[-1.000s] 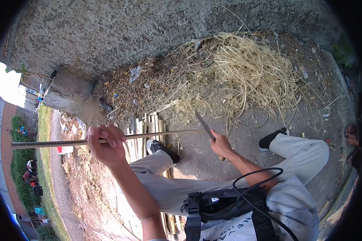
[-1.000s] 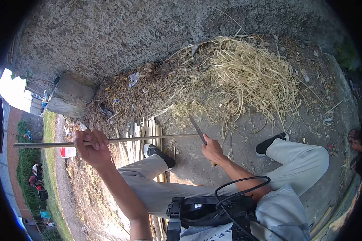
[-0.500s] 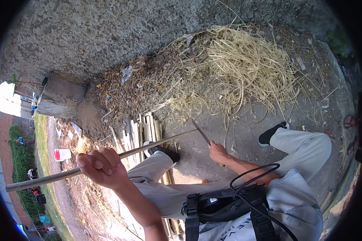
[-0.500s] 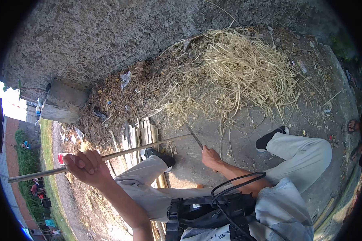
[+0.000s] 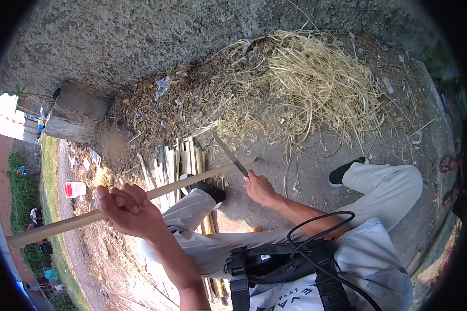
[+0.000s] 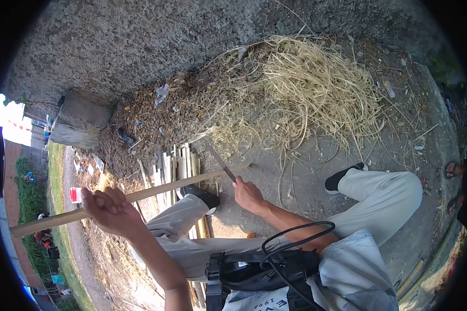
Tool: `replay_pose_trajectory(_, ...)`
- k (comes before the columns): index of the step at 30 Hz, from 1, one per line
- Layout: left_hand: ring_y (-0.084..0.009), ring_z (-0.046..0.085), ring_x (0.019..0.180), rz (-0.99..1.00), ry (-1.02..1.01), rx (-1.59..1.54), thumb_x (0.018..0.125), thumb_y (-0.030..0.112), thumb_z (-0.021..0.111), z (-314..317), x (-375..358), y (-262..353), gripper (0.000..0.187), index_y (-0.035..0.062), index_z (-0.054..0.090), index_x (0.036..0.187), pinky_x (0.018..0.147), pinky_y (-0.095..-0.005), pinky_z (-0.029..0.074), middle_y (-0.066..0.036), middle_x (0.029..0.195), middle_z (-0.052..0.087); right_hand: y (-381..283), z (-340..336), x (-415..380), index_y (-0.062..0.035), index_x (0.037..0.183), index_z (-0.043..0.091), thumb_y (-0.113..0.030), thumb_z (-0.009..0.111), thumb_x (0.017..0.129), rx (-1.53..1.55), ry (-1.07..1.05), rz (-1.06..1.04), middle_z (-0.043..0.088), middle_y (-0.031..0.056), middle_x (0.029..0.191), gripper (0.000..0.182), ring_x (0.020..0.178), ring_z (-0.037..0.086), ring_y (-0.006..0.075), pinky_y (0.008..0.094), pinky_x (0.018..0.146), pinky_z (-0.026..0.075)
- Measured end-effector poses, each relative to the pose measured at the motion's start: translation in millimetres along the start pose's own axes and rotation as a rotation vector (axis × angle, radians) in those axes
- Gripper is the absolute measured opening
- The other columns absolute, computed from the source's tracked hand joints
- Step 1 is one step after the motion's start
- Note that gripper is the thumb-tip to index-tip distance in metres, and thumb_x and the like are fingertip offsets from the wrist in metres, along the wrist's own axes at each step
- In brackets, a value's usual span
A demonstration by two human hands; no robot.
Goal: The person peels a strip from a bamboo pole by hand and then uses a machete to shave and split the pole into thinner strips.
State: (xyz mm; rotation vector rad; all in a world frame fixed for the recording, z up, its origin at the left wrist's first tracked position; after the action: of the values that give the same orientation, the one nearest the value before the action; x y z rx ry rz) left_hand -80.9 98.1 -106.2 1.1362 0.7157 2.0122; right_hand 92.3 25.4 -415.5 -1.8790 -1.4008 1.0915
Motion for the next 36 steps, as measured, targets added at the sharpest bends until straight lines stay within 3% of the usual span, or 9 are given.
replay_pose_trajectory(7,-0.0065,0.019,0.032,-0.015,-0.081,-0.05,0.102,0.021,0.045,-9.3,-8.5,7.1,0.042,0.0143,0.034,0.062,0.031,-0.0254,0.016,0.003,0.043,0.025,-90.7,-33.5,-25.9,0.0014,0.098,0.049,-0.019,0.047,0.099,0.146,0.069,-0.327,0.06,0.0253,0.064,0.021,0.057,0.059,0.0473,0.0546,0.051,0.044)
replay_pose_trajectory(10,-0.0064,0.019,0.03,0.007,-0.107,-0.098,0.102,0.017,0.043,-15.9,-16.9,9.2,0.041,0.0144,0.033,0.062,0.03,-0.0245,0.016,0.002,0.042,0.028,-93.2,-23.7,-22.6,0.0022,0.103,0.05,-0.022,0.043,0.1,0.127,0.029,-0.335,0.063,0.0265,0.069,0.025,0.065,0.063,0.0458,0.0547,0.055,0.048)
replay_pose_trajectory(13,-0.0063,0.018,0.03,0.04,-0.142,-0.061,0.101,0.016,0.043,-17.3,-16.6,9.3,0.04,0.0146,0.032,0.062,0.029,-0.0241,0.016,0.002,0.042,0.029,-21.4,-6.3,0.2,0.0012,0.099,0.049,-0.022,0.045,0.1,0.089,-0.021,0.085,0.061,0.0264,0.067,0.024,0.064,0.062,0.0468,0.0549,0.055,0.047)
replay_pose_trajectory(17,-0.0061,0.017,0.031,0.051,-0.101,-0.02,0.101,0.018,0.045,-8.7,-19.5,6.9,0.039,0.0139,0.033,0.063,0.028,-0.0243,0.017,0.002,0.042,0.03,-10.5,-0.3,-0.7,0.0004,0.096,0.048,-0.023,0.046,0.1,0.063,0.036,-0.012,0.06,0.026,0.066,0.024,0.063,0.061,0.0476,0.0547,0.054,0.047)
replay_pose_trajectory(22,-0.0059,0.016,0.032,-0.007,-0.043,-0.044,0.102,0.018,0.043,-12.2,-9.7,7.1,0.042,0.0161,0.03,0.062,0.032,-0.0246,0.016,0.002,0.043,0.025,-106.0,-31.2,-37.2,-0.0004,0.096,0.048,-0.021,0.045,0.1,0.147,0.027,-0.349,0.062,0.0225,0.066,0.021,0.06,0.06,0.0484,0.0537,0.052,0.047)
replay_pose_trajectory(25,-0.0064,0.017,0.032,0.012,-0.113,-0.044,0.102,0.018,0.041,-14.3,-14.4,9.6,0.043,0.0165,0.027,0.061,0.031,-0.0247,0.015,0.002,0.043,0.025,-63.9,-7.2,-21.9,0.0001,0.098,0.048,-0.019,0.043,0.1,0.058,0.104,-0.264,0.063,0.0219,0.066,0.02,0.058,0.06,0.0477,0.0533,0.05,0.047)
replay_pose_trajectory(26,-0.0064,0.018,0.032,0.009,-0.023,-0.071,0.102,0.017,0.039,-16.8,-13.5,8.8,0.043,0.0164,0.026,0.061,0.031,-0.0241,0.017,0.002,0.042,0.024,-28.2,-0.8,-6.5,0.0012,0.101,0.048,-0.018,0.043,0.1,-0.003,-0.024,0.004,0.063,0.0242,0.067,0.02,0.058,0.062,0.0467,0.0536,0.052,0.048)
replay_pose_trajectory(29,-0.0063,0.018,0.031,0.066,-0.184,-0.08,0.102,0.017,0.039,-15.5,-14.0,6.2,0.041,0.0156,0.029,0.062,0.03,-0.0237,0.018,0.002,0.042,0.025,-22.3,-12.5,0.5,0.0022,0.102,0.048,-0.018,0.042,0.1,0.092,-0.077,0.185,0.063,0.0259,0.067,0.022,0.062,0.063,0.0469,0.0547,0.055,0.05)
replay_pose_trajectory(36,-0.0062,0.018,0.032,0.026,-0.129,-0.077,0.102,0.017,0.042,-17.3,-14.7,8.3,0.04,0.0143,0.032,0.064,0.031,-0.0233,0.016,0.002,0.044,0.028,-110.3,-29.3,-39.9,-0.0018,0.095,0.049,-0.018,0.049,0.098,0.092,0.169,-0.495,0.059,0.0202,0.059,0.017,0.053,0.06,0.0417,0.0498,0.045,0.045)
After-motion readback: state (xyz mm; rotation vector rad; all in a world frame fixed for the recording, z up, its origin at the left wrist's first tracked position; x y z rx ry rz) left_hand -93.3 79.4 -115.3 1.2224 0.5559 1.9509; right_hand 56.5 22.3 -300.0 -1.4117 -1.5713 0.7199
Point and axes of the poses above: each hand's wrist, its own x-axis towards the middle knuckle, its own z-axis out of the palm, y = z × x, the point moved 2 cm from there along x, towards the middle knuckle
